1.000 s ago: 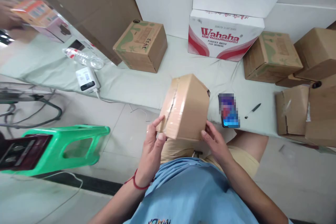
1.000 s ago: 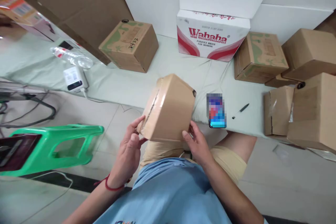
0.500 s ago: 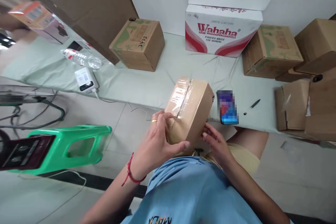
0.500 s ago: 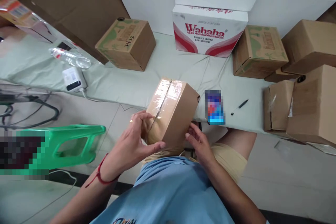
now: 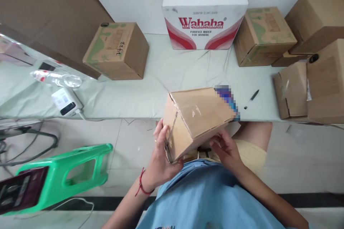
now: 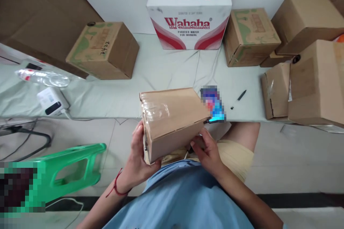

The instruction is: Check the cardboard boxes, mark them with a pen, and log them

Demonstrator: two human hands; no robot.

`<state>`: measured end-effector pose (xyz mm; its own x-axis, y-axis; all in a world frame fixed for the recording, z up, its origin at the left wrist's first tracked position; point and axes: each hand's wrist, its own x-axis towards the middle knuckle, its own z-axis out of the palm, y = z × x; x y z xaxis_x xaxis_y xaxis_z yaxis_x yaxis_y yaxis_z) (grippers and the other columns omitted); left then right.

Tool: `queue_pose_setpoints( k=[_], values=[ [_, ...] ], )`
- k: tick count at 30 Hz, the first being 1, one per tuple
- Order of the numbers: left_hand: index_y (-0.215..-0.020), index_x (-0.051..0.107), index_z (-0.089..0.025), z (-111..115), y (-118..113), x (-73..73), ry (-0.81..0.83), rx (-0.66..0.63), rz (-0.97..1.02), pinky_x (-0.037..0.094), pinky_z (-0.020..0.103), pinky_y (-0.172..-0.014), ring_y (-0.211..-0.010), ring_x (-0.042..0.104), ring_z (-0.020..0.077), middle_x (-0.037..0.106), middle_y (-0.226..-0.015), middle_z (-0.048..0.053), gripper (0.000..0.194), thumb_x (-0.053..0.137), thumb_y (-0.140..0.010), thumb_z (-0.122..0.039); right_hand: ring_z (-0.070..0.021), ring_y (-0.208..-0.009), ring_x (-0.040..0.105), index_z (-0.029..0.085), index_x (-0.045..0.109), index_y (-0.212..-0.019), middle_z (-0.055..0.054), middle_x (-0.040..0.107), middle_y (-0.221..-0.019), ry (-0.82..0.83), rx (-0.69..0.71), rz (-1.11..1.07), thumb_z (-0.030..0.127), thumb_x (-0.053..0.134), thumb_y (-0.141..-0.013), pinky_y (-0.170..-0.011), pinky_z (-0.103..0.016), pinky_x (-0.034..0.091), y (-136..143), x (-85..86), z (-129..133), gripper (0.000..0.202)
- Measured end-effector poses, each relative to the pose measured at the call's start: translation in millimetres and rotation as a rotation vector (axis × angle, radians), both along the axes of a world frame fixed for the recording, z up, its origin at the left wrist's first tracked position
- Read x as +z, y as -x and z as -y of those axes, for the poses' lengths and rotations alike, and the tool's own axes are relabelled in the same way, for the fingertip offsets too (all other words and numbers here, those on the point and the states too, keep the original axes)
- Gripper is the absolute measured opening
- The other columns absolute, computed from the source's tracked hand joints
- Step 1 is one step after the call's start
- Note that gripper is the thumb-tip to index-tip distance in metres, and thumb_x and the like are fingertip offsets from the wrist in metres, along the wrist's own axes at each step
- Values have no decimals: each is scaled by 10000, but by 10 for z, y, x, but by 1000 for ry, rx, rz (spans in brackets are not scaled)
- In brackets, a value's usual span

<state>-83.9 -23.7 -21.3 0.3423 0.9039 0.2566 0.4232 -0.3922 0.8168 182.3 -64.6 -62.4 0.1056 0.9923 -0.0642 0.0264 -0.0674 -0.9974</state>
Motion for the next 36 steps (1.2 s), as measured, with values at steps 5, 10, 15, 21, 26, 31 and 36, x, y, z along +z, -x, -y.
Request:
queue_pose_setpoints(
  k=[5, 10, 15, 21, 26, 31, 36],
  values=[
    [-1645, 458, -300, -28, -25, -51, 524, 270, 447, 500, 596, -1238, -1514, 552, 445, 579, -1617, 159, 1111, 1020, -696, -426, -253, -1250, 717, 367, 681, -1470, -75, 709, -1386, -224, 88, 236, 275, 682, -1050, -1037, -399, 635, -37, 137, 15, 430],
    [-1233, 758, -235, 126, -3, -322, 1103, 397, 1013, 677, 512, -1011, -1167, 806, 389, 852, -1197, 99, 632, 1004, -682, -423, -271, -1294, 690, 376, 640, -1560, -81, 721, -1405, -424, 213, 365, 224, 651, -1041, -1125, -470, 594, -55, 446, -69, 541],
    [-1126, 825, -238, 146, 63, -507, 1196, 320, 1101, 664, 564, -1061, -1142, 830, 407, 885, -1120, 91, 476, 881, -791, -571, -314, -1314, 662, 378, 664, -1527, -73, 764, -1393, -569, 201, 402, 197, 626, -1020, -1128, -568, 570, -21, 631, -139, 539],
    [-1302, 806, -257, -14, 47, -424, 1268, 133, 1153, 576, 525, -1201, -1352, 749, 370, 850, -1303, 82, 591, 698, -951, -720, -337, -1425, 595, 396, 621, -1587, -58, 685, -1535, -544, 162, 381, 243, 576, -1031, -1194, -607, 516, -184, 571, -117, 578],
    [-1304, 811, -266, -79, -31, -335, 1265, 145, 1158, 571, 509, -1187, -1355, 743, 352, 836, -1339, 76, 658, 608, -978, -800, -336, -1454, 594, 368, 557, -1656, -63, 610, -1636, -572, 212, 375, 270, 550, -1017, -1217, -587, 507, -396, 618, -179, 647],
    [-1108, 843, -297, -215, -129, -152, 902, 374, 1210, 673, 364, -821, -912, 799, 253, 861, -1004, 34, 357, 752, -948, -604, -274, -1377, 697, 386, 546, -1660, -61, 692, -1567, -633, 235, 448, 102, 504, -1026, -1143, -497, 585, -419, 772, -424, 697],
    [-869, 864, -151, -344, -153, 249, 771, 279, 1037, 409, 192, -420, -509, 472, 104, 647, -653, 44, 540, 856, -831, -689, -288, -1525, 602, 365, 512, -1689, -58, 593, -1681, -623, 209, 462, 123, 515, -1051, -1261, -538, 503, -389, 886, -708, 683]
  ],
)
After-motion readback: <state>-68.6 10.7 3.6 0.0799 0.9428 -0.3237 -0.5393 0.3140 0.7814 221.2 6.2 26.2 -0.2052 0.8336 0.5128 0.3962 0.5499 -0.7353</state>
